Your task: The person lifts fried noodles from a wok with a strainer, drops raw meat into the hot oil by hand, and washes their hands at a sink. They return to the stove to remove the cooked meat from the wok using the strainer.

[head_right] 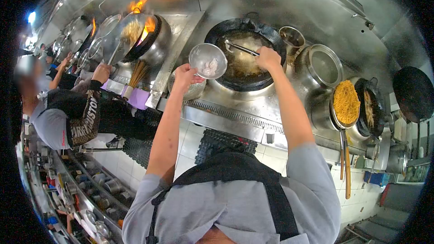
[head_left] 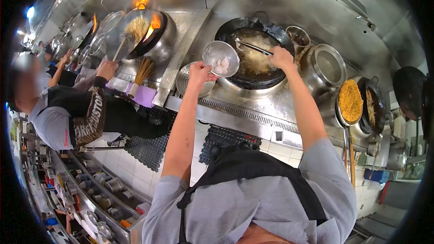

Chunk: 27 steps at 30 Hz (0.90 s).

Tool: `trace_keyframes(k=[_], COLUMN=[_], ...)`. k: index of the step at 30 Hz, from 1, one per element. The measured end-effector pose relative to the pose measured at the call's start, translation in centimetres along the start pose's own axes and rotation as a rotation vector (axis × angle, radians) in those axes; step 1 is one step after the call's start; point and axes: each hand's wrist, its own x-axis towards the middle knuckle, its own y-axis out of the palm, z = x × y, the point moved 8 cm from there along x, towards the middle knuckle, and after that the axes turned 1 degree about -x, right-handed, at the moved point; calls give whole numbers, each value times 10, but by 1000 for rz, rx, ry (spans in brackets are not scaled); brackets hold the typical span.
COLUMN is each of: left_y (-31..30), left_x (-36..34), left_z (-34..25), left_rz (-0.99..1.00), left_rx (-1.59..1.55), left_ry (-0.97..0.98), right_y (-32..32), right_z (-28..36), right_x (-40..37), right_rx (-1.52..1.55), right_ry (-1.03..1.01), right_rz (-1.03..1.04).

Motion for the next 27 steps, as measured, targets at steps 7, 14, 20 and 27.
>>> trace_keyframes(k=[7,14,20,27], left_y=[-8,11,14,33], left_x=[-6,28,55,74], left_z=[-5,-22,-48,-63], left_rz=[8,-9,-167,-104], left_rx=[85,347,855,950], left_ry=[147,262,511,791], right_y=[-71,-11,7,5], right_z=[36,42,-2,11], right_x=[-81,-99,-110,-80], right_rx=[99,-45,58,32], right_ry=[-183,-163,-45,-77], right_rz=[-103,5,17,-53])
